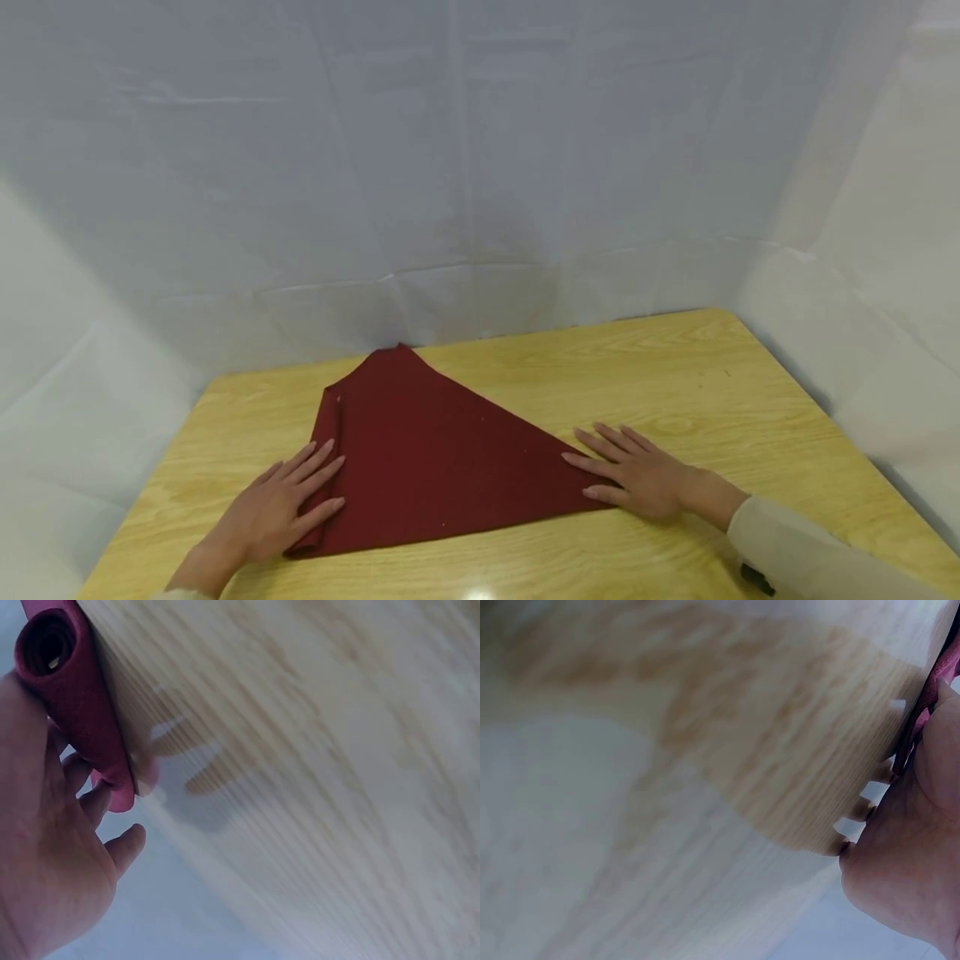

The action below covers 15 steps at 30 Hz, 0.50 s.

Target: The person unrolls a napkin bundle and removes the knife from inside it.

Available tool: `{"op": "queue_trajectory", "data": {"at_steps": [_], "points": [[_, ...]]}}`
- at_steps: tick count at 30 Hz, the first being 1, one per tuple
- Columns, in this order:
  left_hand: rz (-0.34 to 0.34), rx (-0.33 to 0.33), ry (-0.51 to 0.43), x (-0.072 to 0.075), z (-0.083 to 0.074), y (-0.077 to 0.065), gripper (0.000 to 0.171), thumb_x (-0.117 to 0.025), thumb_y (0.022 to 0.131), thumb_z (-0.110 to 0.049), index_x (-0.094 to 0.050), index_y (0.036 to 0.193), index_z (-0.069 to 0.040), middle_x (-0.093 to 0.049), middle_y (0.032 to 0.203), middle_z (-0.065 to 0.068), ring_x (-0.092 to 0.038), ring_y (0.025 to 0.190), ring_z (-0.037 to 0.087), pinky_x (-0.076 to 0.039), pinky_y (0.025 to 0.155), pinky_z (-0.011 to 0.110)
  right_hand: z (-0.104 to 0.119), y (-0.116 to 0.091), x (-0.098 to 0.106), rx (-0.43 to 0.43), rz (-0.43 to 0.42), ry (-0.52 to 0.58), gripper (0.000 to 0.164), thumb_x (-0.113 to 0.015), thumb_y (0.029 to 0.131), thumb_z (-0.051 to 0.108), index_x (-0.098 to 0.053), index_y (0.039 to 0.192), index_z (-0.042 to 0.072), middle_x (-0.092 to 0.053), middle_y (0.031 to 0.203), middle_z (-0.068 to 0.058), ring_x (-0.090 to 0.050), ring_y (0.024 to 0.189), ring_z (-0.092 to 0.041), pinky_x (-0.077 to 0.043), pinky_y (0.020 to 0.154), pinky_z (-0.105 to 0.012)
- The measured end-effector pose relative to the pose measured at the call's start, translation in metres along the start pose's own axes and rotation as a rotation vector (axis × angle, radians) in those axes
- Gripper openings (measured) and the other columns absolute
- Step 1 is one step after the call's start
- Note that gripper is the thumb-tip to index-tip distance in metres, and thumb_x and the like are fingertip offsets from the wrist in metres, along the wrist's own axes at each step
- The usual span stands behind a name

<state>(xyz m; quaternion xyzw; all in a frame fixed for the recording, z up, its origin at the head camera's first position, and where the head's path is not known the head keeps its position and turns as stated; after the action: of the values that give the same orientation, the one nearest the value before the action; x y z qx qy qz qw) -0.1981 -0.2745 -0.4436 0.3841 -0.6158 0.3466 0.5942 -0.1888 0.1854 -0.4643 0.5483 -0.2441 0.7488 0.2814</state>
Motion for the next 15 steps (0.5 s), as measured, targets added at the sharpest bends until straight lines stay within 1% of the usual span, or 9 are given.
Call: {"op": "queue_trajectory", "data": {"at_steps": [4, 8, 12, 15], "points": [[-0.01, -0.004, 0.019, 0.001, -0.003, 0.004, 0.062, -0.042, 0.096, -0.058, -0.049, 0.143, -0.017, -0.036, 0.15, 0.006, -0.029, 0.138, 0.029, -0.031, 0.104, 0.055, -0.005, 0.0, -0.004, -0.005, -0.006, 0.003, 0.052, -0.035, 0.104, 0.041, -0.03, 0.152, 0.021, -0.018, 0.157, -0.012, -0.01, 0.142, -0.039, -0.014, 0.107, -0.063], [-0.022, -0.033, 0.025, 0.001, -0.011, 0.011, 0.061, -0.042, 0.097, -0.056, -0.047, 0.144, -0.017, -0.038, 0.149, 0.005, -0.029, 0.138, 0.029, -0.03, 0.105, 0.054, -0.008, 0.0, -0.007, -0.003, -0.016, 0.013, 0.052, -0.036, 0.104, 0.042, -0.029, 0.152, 0.024, -0.018, 0.157, -0.012, -0.01, 0.142, -0.039, -0.014, 0.106, -0.064], [-0.026, -0.082, 0.025, 0.001, -0.019, 0.018, 0.057, -0.043, 0.099, -0.051, -0.046, 0.145, -0.018, -0.04, 0.148, 0.005, -0.029, 0.138, 0.029, -0.029, 0.106, 0.053, -0.003, 0.001, -0.002, 0.012, -0.008, -0.005, 0.053, -0.034, 0.104, 0.042, -0.03, 0.152, 0.021, -0.019, 0.156, -0.014, -0.011, 0.141, -0.042, -0.016, 0.106, -0.064], [-0.023, -0.099, 0.026, 0.0, -0.022, 0.021, 0.055, -0.044, 0.099, -0.049, -0.046, 0.144, -0.018, -0.044, 0.145, 0.005, -0.031, 0.138, 0.03, -0.028, 0.107, 0.052, -0.001, 0.002, 0.0, 0.013, -0.001, -0.013, 0.053, -0.033, 0.104, 0.041, -0.029, 0.152, 0.02, -0.018, 0.156, -0.015, -0.011, 0.141, -0.042, -0.016, 0.106, -0.064]]}}
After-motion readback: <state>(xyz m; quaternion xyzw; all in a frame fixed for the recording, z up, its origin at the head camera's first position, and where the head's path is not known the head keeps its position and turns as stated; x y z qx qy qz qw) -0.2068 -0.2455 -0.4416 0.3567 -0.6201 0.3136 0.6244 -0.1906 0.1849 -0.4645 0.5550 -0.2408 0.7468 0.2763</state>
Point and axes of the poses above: each hand's wrist, its own y-axis towards the middle knuckle, its own x-axis out of the back of the hand, z = x × y, the point moved 5 cm from there along y, towards the middle knuckle
